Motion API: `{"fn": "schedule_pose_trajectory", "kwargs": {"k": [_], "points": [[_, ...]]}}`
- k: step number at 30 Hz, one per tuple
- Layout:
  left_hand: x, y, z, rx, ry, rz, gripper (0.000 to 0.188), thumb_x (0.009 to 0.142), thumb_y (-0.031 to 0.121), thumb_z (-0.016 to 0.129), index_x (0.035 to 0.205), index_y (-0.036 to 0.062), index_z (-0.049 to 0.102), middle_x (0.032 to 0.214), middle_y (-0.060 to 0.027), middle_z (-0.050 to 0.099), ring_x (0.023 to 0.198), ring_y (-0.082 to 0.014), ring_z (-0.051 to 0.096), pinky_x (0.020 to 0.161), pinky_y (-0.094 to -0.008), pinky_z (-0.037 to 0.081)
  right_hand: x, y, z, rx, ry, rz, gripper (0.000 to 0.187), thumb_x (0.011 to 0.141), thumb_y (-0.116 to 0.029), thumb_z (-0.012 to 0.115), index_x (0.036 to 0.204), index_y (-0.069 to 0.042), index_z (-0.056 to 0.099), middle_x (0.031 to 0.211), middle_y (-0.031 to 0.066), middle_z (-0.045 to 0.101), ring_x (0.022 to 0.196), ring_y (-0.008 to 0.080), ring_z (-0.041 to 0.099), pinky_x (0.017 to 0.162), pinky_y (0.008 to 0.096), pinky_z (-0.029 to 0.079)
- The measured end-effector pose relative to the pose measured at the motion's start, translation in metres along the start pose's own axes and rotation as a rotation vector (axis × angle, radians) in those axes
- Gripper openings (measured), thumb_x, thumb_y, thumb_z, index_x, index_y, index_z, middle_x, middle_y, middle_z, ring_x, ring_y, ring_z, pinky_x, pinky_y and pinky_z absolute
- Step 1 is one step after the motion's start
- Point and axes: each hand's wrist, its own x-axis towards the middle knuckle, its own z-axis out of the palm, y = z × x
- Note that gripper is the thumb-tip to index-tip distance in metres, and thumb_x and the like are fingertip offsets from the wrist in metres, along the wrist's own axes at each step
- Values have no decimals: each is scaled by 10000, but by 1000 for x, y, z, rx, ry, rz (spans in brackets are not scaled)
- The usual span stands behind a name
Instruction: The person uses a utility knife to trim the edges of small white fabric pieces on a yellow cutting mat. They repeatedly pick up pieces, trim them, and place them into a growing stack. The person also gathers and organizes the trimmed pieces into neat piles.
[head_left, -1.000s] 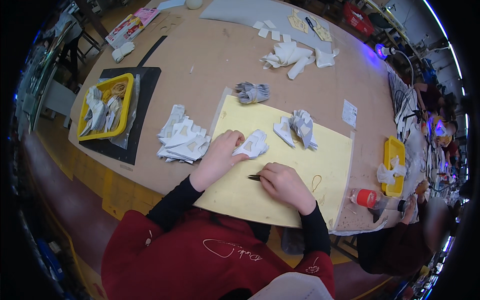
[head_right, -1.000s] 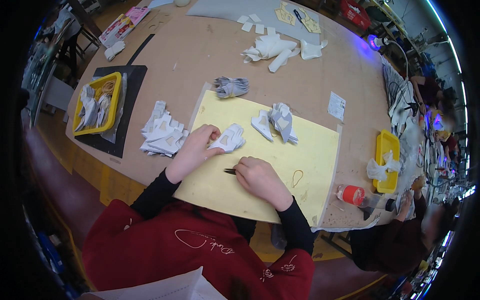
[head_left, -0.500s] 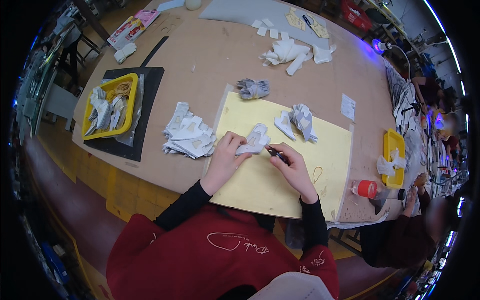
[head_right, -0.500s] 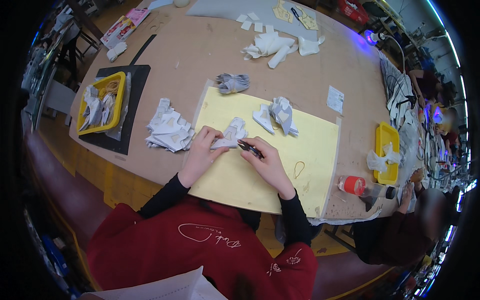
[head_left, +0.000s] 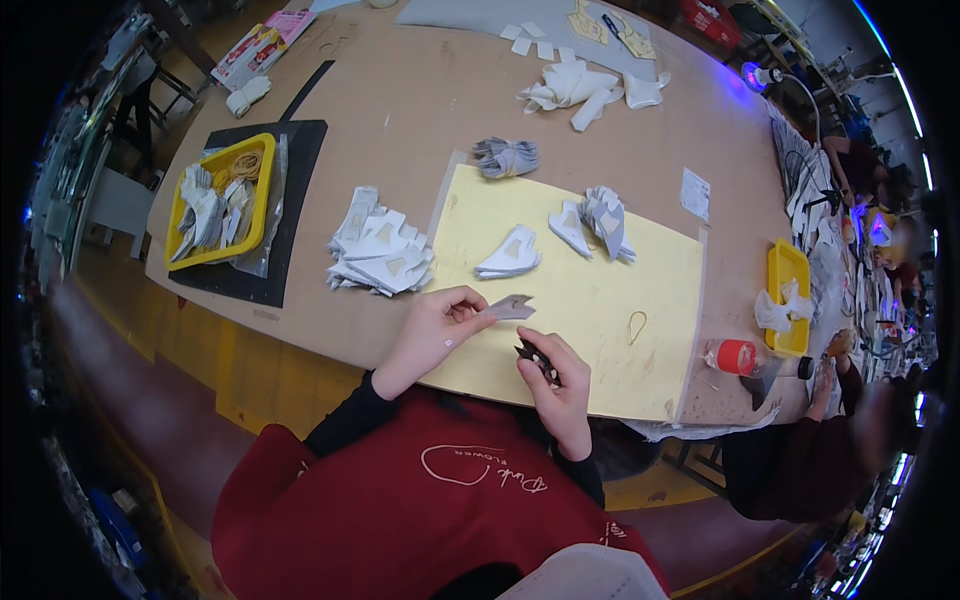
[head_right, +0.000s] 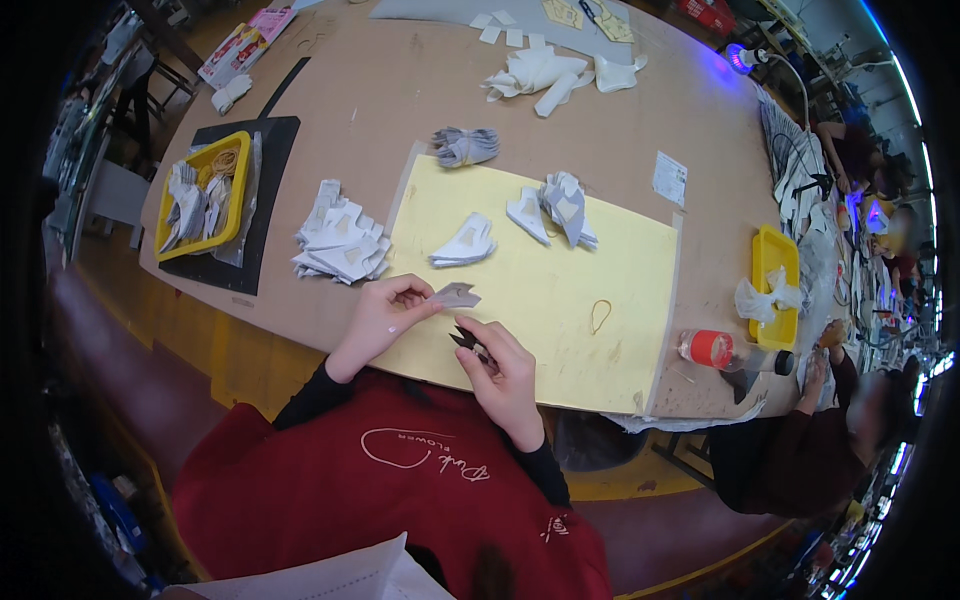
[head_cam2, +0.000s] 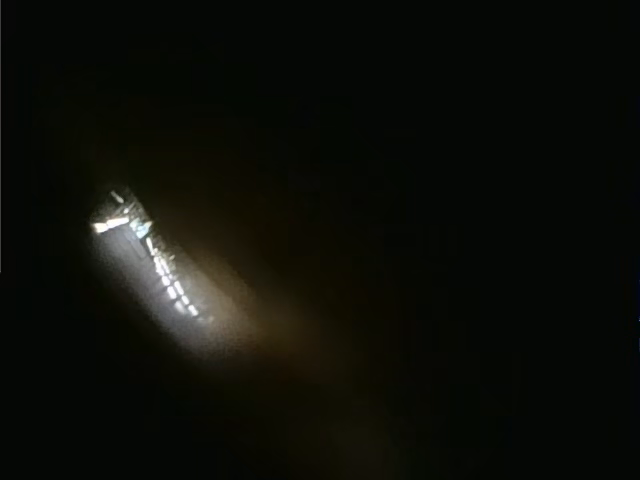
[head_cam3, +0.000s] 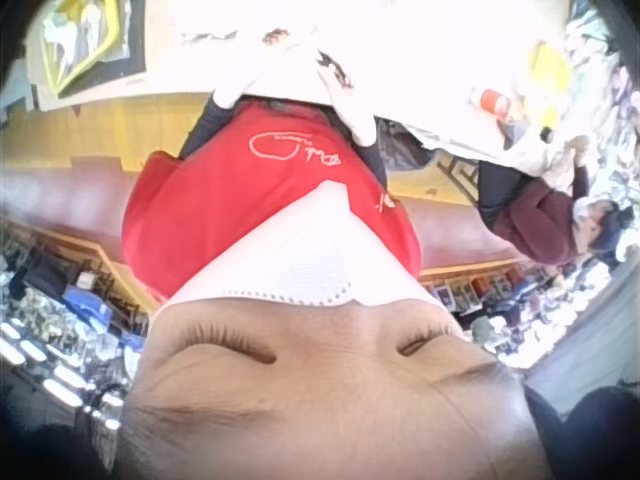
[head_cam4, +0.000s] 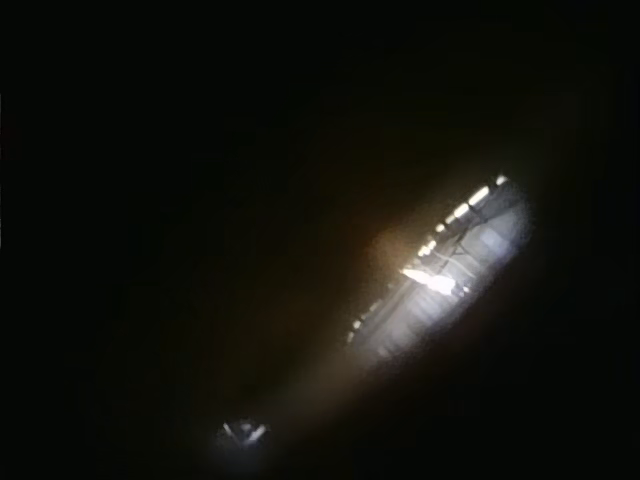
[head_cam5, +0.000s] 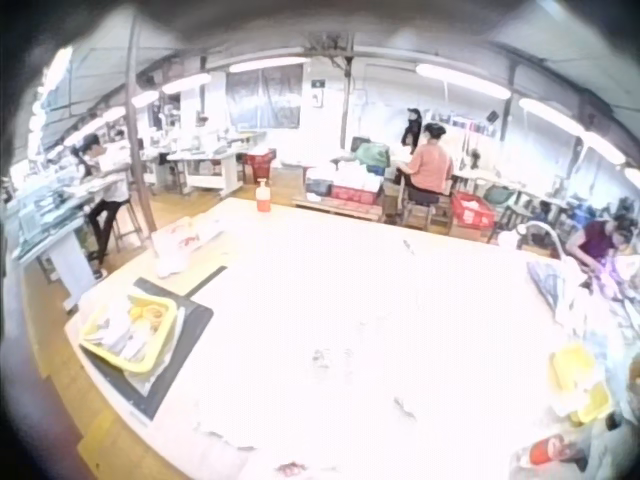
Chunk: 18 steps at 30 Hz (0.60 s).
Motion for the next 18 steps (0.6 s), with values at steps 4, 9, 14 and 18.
{"fn": "schedule_pose_trajectory", "kwargs": {"k": [4,9,14,18], "points": [[-21,29,-4,-419,-108,-84,189,860,104,752,986,-20,684,920,-33,686,810,-66,604,759,-224,491,10,-21,9,-124,31,-102,375,819,30,694,1191,-4,658,812,74,607,580,116,513,486,243,374],[-26,48,-9,-434,-138,52,146,859,0,715,985,-40,650,933,-40,642,869,-98,559,807,-256,450,15,-33,9,-164,65,-188,390,799,40,705,1185,1,668,781,87,616,573,132,539,478,261,390],[-24,44,-8,-330,-106,212,182,863,84,743,945,-47,647,872,-19,639,796,-79,540,750,-240,466,16,-34,10,-179,83,-226,405,786,48,717,1186,-2,676,779,90,618,560,141,538,479,260,395],[-25,47,-9,-315,-127,216,160,854,48,736,948,-47,647,891,-36,640,822,-95,543,770,-252,456,14,-36,8,-193,82,-218,399,791,51,714,1185,1,675,782,90,624,573,143,553,486,255,405]]}}
